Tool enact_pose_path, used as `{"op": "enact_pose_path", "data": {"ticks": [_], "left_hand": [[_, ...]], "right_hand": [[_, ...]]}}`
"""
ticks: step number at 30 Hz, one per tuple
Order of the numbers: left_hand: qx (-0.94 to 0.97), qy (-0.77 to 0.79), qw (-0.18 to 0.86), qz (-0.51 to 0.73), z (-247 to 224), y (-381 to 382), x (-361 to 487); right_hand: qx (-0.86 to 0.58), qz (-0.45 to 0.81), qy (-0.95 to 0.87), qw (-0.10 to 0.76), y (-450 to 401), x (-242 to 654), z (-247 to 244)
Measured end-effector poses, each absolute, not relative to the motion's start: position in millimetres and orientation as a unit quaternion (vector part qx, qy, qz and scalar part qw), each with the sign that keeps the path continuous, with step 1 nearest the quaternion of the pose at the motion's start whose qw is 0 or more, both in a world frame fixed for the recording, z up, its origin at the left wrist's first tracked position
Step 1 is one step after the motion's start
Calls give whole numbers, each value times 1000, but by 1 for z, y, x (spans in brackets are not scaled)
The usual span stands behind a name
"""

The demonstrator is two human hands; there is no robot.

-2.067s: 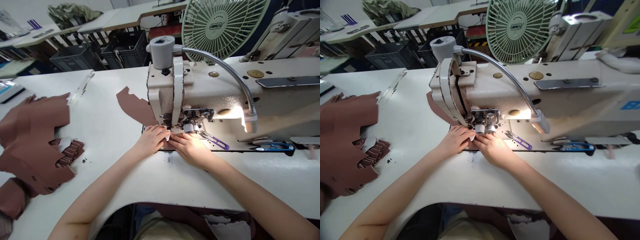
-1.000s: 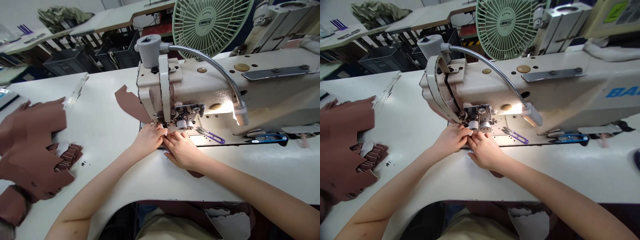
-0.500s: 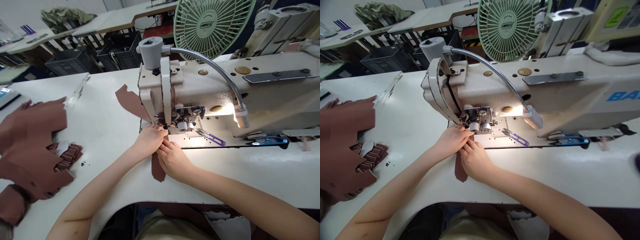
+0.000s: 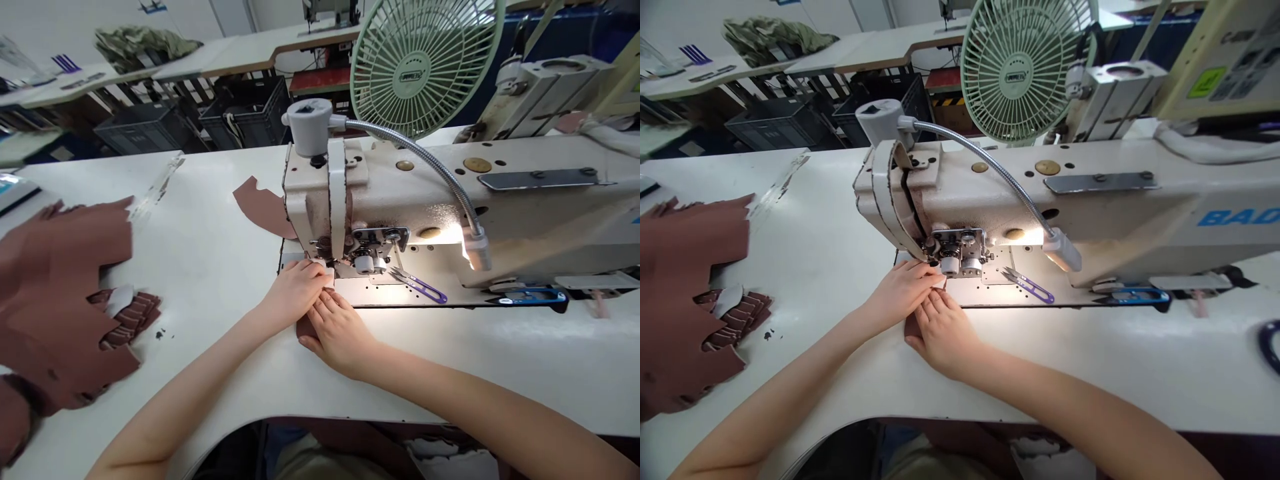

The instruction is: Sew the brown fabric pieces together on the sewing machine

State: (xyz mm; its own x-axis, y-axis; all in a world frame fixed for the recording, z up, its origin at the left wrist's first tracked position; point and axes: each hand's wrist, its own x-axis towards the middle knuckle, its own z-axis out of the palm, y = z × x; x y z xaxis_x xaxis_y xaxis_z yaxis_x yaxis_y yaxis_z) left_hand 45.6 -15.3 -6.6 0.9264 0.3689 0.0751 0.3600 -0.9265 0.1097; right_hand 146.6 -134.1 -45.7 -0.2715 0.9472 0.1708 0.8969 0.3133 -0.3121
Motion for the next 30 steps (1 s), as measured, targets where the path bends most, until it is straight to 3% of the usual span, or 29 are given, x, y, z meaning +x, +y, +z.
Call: {"op": "enact_pose_path", "data": {"ticks": [10,20,30], "left_hand": [[976,147,135,82,-15,1,45],[989,130,61,36,-15,12,50],[989,112,45,87,-22,19,49]], "right_hand": [[-585,80,-799,113,-130,136,-40],[-602,87,-786,111,-115,136,-40],[-621,65,-775,98,-100,137,-44]]}}
